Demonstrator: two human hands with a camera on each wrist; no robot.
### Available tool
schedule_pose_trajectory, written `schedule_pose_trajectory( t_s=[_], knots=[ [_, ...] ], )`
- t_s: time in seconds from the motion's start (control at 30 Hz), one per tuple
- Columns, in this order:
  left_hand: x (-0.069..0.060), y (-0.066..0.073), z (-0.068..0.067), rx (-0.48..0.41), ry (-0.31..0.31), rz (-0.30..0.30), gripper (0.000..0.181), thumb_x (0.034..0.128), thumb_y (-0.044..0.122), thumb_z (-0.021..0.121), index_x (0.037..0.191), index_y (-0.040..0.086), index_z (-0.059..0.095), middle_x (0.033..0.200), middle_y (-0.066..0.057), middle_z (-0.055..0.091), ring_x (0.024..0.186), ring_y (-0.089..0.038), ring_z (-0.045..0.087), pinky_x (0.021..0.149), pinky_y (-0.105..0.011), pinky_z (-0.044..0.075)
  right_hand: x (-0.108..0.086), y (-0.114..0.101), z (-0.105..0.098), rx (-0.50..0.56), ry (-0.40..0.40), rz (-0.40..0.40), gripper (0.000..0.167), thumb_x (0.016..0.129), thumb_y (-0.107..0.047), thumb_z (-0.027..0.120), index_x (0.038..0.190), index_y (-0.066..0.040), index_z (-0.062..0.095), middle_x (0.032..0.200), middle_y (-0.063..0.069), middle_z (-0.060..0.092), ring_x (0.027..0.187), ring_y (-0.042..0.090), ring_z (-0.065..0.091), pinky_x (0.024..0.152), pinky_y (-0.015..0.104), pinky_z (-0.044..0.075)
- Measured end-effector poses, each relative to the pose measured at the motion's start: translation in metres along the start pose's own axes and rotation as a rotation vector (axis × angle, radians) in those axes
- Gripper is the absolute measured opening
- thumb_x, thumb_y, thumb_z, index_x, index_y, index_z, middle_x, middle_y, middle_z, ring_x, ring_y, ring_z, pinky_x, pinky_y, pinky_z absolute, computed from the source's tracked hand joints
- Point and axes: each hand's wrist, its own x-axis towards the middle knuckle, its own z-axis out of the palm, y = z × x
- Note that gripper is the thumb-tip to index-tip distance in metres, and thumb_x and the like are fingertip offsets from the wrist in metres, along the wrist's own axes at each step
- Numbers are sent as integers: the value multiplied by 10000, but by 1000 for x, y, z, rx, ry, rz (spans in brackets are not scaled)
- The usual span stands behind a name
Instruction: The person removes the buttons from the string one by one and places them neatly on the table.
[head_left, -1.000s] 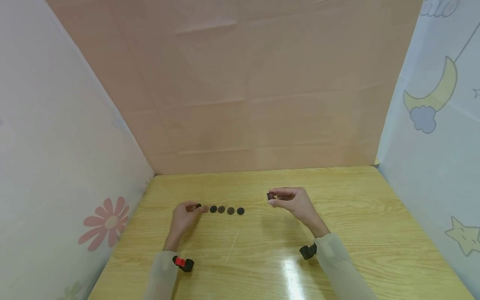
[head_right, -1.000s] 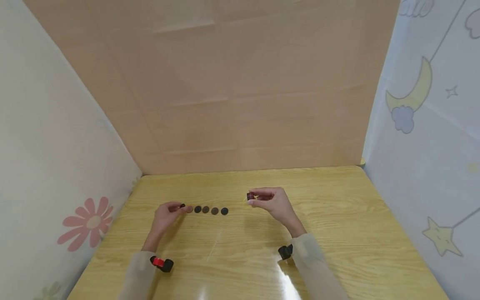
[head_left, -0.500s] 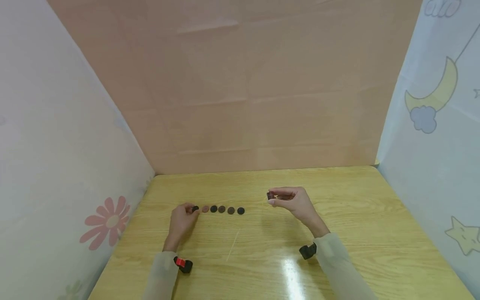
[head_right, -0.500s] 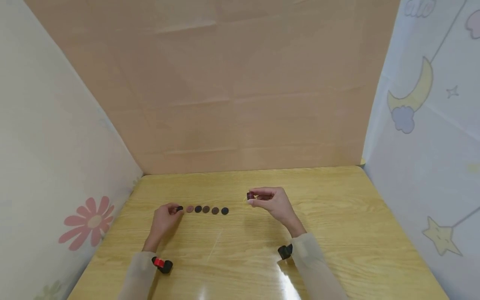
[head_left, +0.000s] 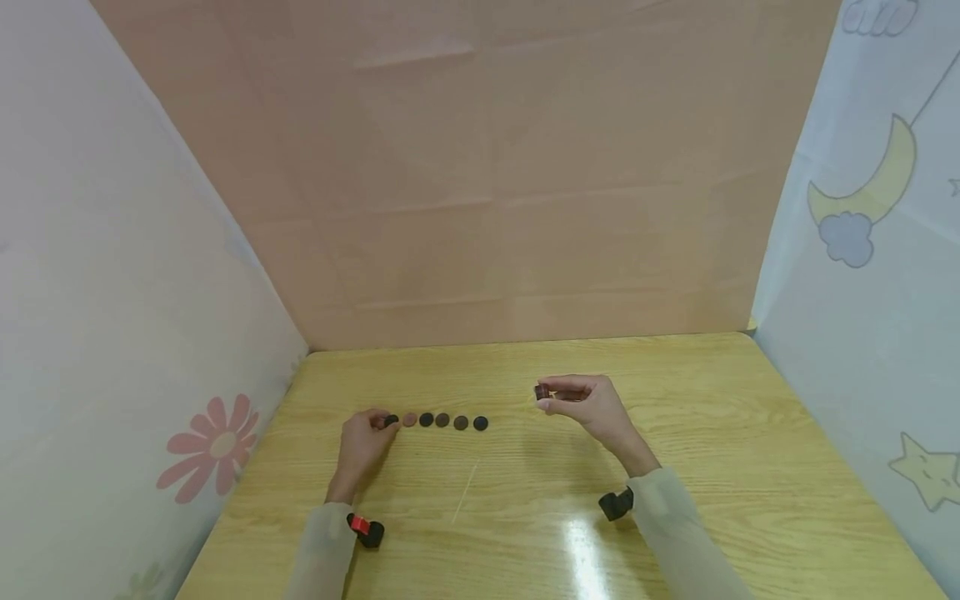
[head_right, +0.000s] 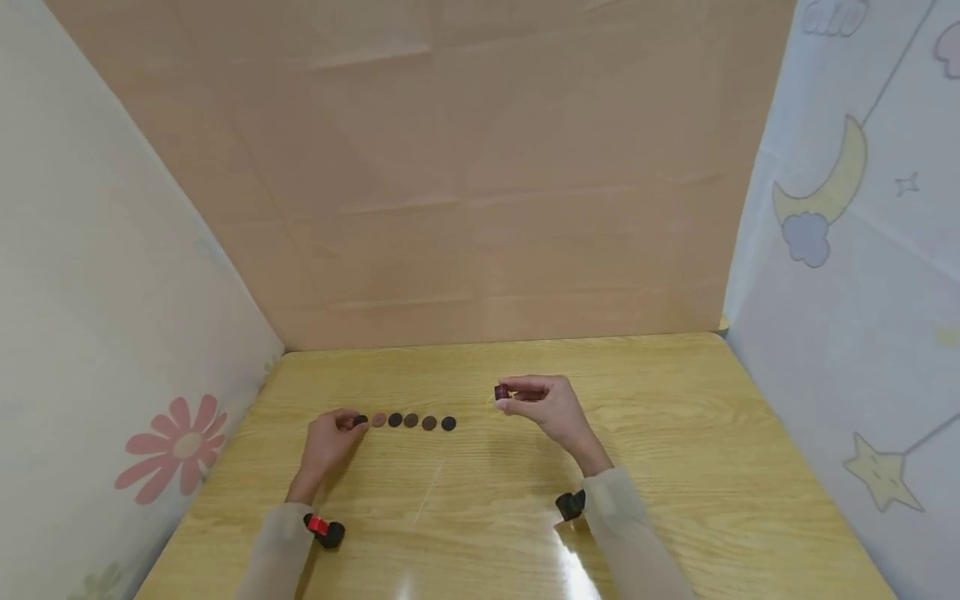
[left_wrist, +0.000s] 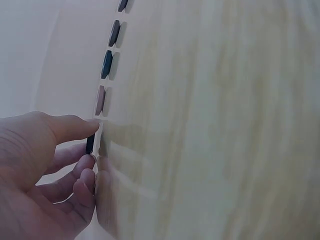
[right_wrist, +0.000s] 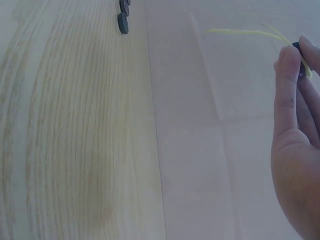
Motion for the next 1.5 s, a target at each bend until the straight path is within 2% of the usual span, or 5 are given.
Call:
schedule_pose_trajectory(
  t_s=[0.33, 0.77, 1.07, 1.27, 1.5],
  knots=[
    [3, -5, 0, -1, -1, 2, 306, 924, 155, 801, 1153, -44, 760, 967, -156, 743, 825, -205, 659, 688, -242, 516, 0, -1, 1, 18, -1, 5, 477, 909, -186, 839, 1311, 35, 706, 1117, -63, 810, 953, 96, 762, 852, 260, 629],
    [1, -3, 0, 9, 10, -17, 310, 933, 171, 792, 1172, -25, 767, 978, -158, 753, 861, -226, 677, 711, -290, 540, -1, 3, 0, 9, -3, 1, 429, 920, -159, 824, 1303, 7, 721, 1217, 164, 776, 949, 85, 755, 861, 239, 621],
    [-3, 3, -5, -23, 3, -29, 361, 942, 196, 786, 1228, -19, 741, 1026, -157, 762, 892, -226, 697, 753, -317, 569, 0, 2, 0, 18, -5, -16, 482, 922, -156, 822, 1317, 80, 680, 1166, 49, 804, 952, 94, 765, 854, 252, 628],
    [-3, 19, -13, -56, 44, 40, 339, 946, 145, 776, 1235, -25, 734, 991, -152, 751, 810, -189, 677, 672, -239, 542, -1, 1, 0, 13, -6, -8, 460, 921, -151, 821, 1315, 52, 696, 1199, 132, 787, 956, 86, 768, 853, 251, 628],
    [-6, 57, -16, -170, 19, 116, 158, 950, 143, 781, 1051, 22, 762, 980, -131, 754, 872, -167, 664, 727, -208, 524, 0, -3, 1, 0, -4, 10, 448, 922, -180, 826, 1312, 11, 714, 1223, 158, 776, 960, 92, 763, 862, 274, 631]
  ],
)
